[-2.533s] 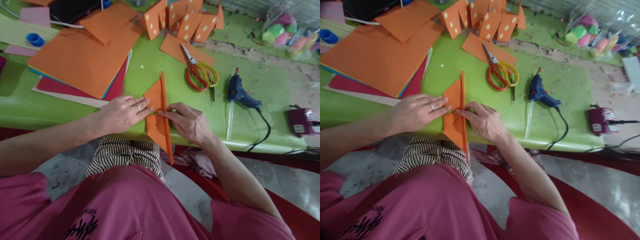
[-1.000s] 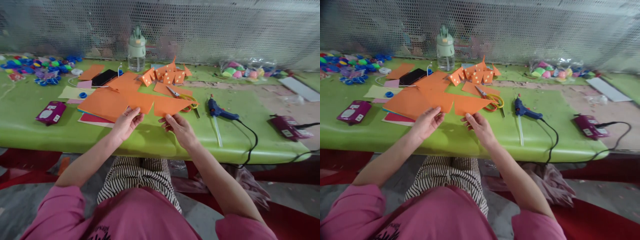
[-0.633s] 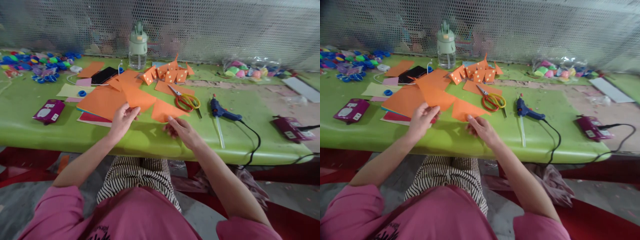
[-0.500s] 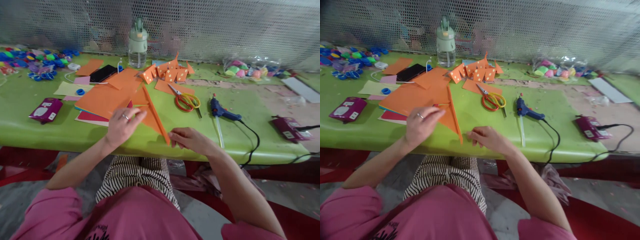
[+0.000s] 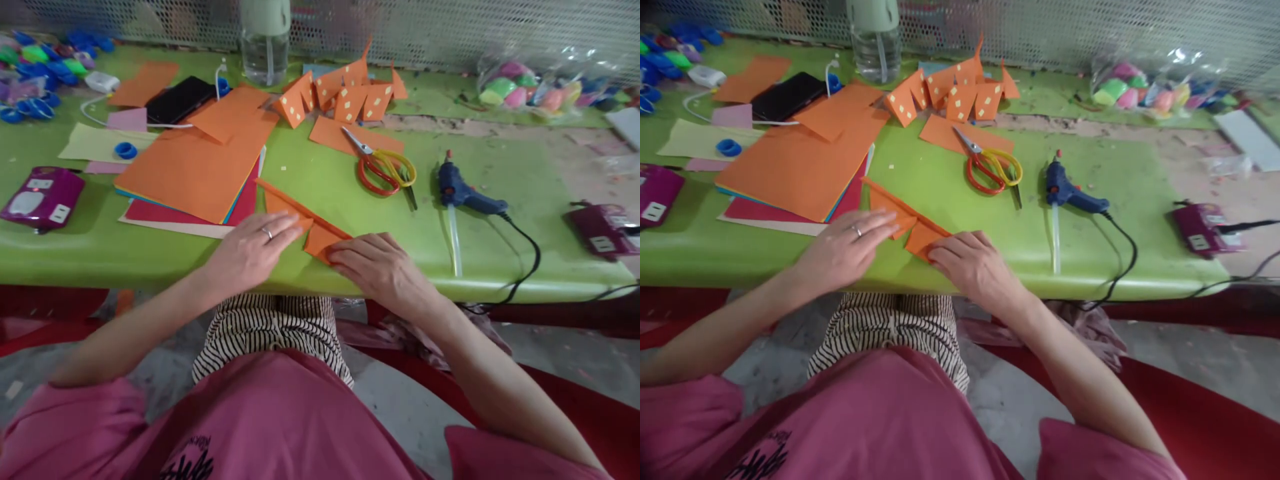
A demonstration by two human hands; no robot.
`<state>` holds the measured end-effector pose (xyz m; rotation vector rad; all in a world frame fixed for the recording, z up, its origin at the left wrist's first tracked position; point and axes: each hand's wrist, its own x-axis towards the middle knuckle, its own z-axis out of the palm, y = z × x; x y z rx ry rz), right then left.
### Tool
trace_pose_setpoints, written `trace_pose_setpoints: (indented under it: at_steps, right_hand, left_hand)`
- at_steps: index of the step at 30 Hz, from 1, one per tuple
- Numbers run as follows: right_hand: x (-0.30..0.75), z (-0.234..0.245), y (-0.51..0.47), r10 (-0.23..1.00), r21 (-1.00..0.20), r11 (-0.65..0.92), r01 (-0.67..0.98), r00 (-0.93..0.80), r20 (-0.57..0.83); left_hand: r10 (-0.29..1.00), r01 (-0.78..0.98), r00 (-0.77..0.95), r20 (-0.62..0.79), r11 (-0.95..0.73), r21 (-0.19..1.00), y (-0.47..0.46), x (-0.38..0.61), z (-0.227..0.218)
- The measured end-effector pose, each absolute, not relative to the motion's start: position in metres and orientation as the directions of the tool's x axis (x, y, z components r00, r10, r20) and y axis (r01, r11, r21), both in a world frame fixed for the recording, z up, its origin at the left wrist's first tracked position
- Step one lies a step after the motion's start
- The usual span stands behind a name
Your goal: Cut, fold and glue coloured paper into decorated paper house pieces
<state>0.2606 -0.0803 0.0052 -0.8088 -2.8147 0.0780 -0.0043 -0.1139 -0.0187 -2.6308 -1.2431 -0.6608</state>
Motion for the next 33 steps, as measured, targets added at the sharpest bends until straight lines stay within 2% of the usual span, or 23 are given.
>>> trace_pose_setpoints:
  at_steps: [3,7,10,12,19,24,30,33]
  right_hand:
    - [0.280,0.008,-0.067,0.534,-0.119,0.846,0.521,-0.829,0.166]
    - [0.284,0.009,-0.066,0.657,-0.080,0.747,0.660,-0.714,0.243]
    - [0.272,0.002,-0.074,0.691,-0.149,0.715,0.683,-0.656,0.304]
    - [0.265,-0.003,-0.078,0.712,-0.181,0.693,0.698,-0.623,0.325]
    - [0.261,-0.008,-0.080,0.728,-0.228,0.681,0.696,-0.607,0.318]
    - [0.238,-0.017,-0.067,0.815,-0.288,0.570,0.770,-0.482,0.322]
    - [0.224,-0.021,-0.056,0.873,-0.405,0.488,0.773,-0.422,0.247]
    - [0.224,-0.019,-0.058,0.888,-0.411,0.460,0.787,-0.404,0.219]
  left_hand:
    - [0.677,0.742,0.609,0.412,-0.671,0.005,-0.101,-0.012,-0.018]
    - [0.698,0.744,0.634,0.332,-0.668,-0.016,-0.099,0.000,-0.005]
    - [0.687,0.731,0.664,0.296,-0.680,-0.060,-0.096,0.012,0.005]
    - [0.687,0.729,0.662,0.299,-0.683,-0.044,-0.090,0.016,0.008]
    - [0.670,0.660,0.697,0.255,-0.739,0.136,-0.077,0.003,-0.002]
    - [0.705,0.655,0.682,0.193,-0.707,0.267,-0.063,-0.001,-0.002]
    - [0.755,0.592,0.626,0.197,-0.624,0.510,-0.025,0.006,-0.003]
    - [0.787,0.530,0.591,0.177,-0.545,0.650,-0.008,0.011,-0.007]
